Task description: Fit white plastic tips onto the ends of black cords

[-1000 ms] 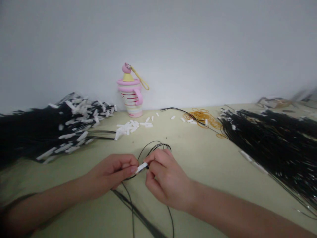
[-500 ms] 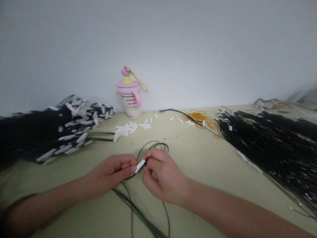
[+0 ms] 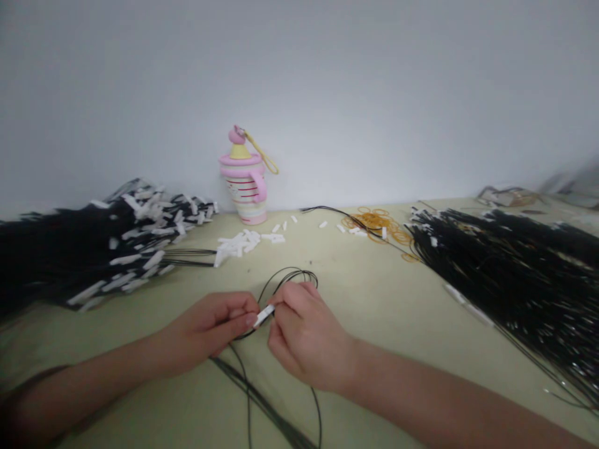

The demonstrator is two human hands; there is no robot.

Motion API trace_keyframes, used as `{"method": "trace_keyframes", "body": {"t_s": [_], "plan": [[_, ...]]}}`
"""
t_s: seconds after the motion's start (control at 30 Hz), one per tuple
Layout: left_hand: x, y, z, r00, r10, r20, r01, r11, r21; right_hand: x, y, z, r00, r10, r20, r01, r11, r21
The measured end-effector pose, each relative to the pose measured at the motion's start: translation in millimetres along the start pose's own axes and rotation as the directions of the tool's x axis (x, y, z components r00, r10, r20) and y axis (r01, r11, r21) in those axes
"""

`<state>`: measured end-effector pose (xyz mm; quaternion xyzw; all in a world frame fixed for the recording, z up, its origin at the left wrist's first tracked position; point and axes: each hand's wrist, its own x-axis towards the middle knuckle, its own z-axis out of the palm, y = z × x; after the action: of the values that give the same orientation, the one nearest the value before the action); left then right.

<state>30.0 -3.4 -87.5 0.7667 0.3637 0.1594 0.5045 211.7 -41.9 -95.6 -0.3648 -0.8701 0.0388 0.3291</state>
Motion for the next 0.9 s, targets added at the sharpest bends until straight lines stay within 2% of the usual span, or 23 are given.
{"method": "trace_keyframes", "body": {"t_s": [0.27,0.6,0.73,0.9], "plan": [[0,0,0.7,0.999,0.033,-0.027,-0.032,0.998,0.049,1,3,3,0.999,0.032,-0.009,-0.031,0.997,0.072],[-4,1,1.9,1.000,0.001,-0.023,-0.001,1.000,0.016,-4,3,-2,0.996,0.062,0.072,-0.072,0.986,0.148],[-10,5,0.7,1.000,0.012,0.014,-0.012,1.000,-0.008,-3,2,-7,0.996,0.002,0.088,-0.011,0.995,0.099],[-11,3,2.1,1.000,0.024,-0.011,-0.024,0.999,-0.031,-3,2,-7,0.993,-0.084,0.078,0.086,0.996,-0.027]]}}
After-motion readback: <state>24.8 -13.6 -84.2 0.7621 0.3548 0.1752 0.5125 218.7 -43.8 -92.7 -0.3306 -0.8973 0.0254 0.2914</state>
